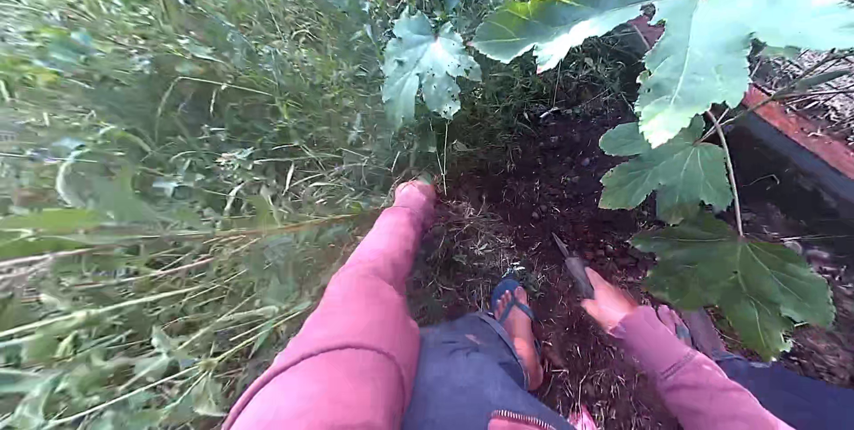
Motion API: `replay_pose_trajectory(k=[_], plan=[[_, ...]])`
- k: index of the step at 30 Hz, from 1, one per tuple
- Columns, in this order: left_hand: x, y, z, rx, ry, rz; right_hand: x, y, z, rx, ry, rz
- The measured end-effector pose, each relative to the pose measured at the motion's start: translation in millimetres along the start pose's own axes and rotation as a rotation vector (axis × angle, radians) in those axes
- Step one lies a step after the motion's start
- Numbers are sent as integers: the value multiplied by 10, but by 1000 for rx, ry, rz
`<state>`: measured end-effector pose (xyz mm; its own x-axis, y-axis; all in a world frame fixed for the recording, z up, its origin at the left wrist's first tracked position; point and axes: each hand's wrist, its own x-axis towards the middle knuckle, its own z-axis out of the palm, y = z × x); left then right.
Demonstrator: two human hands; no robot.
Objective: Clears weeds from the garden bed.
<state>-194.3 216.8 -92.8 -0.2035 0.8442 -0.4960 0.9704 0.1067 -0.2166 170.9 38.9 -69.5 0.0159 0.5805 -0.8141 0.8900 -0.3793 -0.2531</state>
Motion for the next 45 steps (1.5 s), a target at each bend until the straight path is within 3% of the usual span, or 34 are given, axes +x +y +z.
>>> replay_pose_trajectory(k=[3, 5, 9, 12, 14, 16, 18, 20, 23, 25, 27, 30, 32, 38, 41, 45], plan=[[174, -189, 179, -42, 55, 4, 62, 658, 243, 193, 74, 44], [340, -236, 256, -89, 127, 61, -52, 751, 177, 423, 158, 23], [569, 2, 370, -249, 337, 194, -209, 516, 78, 1099, 122, 47], [600, 341, 288, -359, 347, 145, -3, 252, 101, 1557, 2, 189], [600, 463, 184, -397, 302, 111, 419, 35, 157, 1700, -86, 250], [543, 512, 35, -371, 238, 79, 924, -176, 300, 1709, -112, 296], [274, 574, -318, -154, 42, 26, 1201, -291, 445, 1624, -143, 348], [-72, 589, -744, 40, -117, 69, 1216, -312, 532, 1598, -137, 361], [-403, 689, -1226, -63, -200, 234, 1099, -251, 440, 1519, -95, 239], [-320, 899, -1119, -155, -186, 417, 994, -150, 397, 1437, -105, 167], [49, 1240, -686, -201, -186, 528, 883, 8, 446, 1363, -107, 155], [652, 1656, 155, -155, -116, 568, 743, 176, 694, 1353, -79, 214], [925, 1778, 461, -76, -104, 558, 815, 136, 803, 1357, -19, 217], [1171, 1755, 547, -130, -87, 473, 1396, -197, 703, 1226, 14, 215], [1274, 1803, 457, -149, -173, 437, 1266, -169, 587, 1114, 130, 162], [1227, 1775, 402, -175, -215, 552, 762, 122, 432, 1096, 166, 141]])
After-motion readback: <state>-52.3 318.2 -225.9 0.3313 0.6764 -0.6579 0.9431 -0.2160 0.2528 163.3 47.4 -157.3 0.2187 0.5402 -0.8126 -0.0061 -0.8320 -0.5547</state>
